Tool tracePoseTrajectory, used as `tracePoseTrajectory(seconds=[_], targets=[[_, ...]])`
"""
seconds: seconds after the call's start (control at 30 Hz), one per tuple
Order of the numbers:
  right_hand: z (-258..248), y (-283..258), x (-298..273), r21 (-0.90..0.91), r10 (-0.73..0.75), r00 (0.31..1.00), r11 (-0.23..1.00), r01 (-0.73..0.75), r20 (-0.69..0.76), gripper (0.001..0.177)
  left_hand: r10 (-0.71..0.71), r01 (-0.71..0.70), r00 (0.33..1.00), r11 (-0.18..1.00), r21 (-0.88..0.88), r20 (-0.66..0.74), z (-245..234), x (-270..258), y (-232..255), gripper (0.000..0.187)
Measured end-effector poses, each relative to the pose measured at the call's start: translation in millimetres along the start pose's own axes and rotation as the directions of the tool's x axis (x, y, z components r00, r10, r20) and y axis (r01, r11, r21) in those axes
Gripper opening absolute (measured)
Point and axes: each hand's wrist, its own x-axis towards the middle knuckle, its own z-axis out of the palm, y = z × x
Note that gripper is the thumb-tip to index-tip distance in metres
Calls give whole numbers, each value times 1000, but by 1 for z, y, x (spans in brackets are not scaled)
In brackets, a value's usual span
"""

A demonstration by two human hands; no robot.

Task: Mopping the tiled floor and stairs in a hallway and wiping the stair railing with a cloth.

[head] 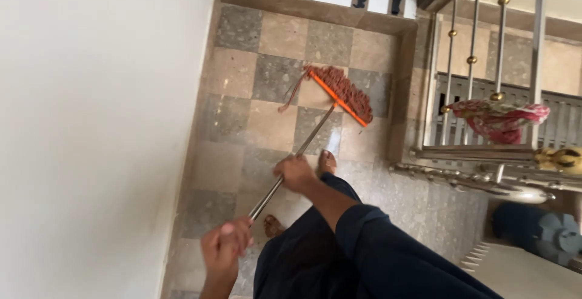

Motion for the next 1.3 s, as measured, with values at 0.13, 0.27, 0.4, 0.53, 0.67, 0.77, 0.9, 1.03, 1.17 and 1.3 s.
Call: tracePoseTrajectory(seconds=[0.13,0.27,0.4,0.53,0.67,0.77,0.9,1.03,1.17,1.3], targets=[[-52,88,29,160,228,966,965,-208,-123,14,-61,48,989,995,92,137,61,92,-48,53],[-111,174,52,291,289,919,934,-208,-269,25,-18,15,985,1000,20,170,123,190,-81,51],[-198,210,75,293,243,918,944,-151,-312,28,74,-56,987,991,-123,140,187,287,-63,50],[-240,234,95,426,395,844,876,-227,-362,25,94,-67,983,982,-174,156,241,346,-29,47],[-242,255,105,499,625,725,745,-443,-290,43,325,-265,911,933,-243,255,277,348,-10,44],[-217,256,93,428,604,726,780,-456,-328,44,260,-175,905,949,-262,335,253,315,-25,41],[-210,210,119,359,590,740,800,-481,-322,40,44,20,911,989,-150,411,192,328,-5,40],[-203,132,177,316,658,732,743,-591,-177,36,-69,52,897,997,49,436,107,382,46,39],[-226,37,222,369,605,794,753,-545,-60,25,-316,209,864,933,293,393,45,435,129,38],[-206,-26,257,407,524,846,797,-447,-97,23,-390,282,871,895,347,300,3,449,187,33]])
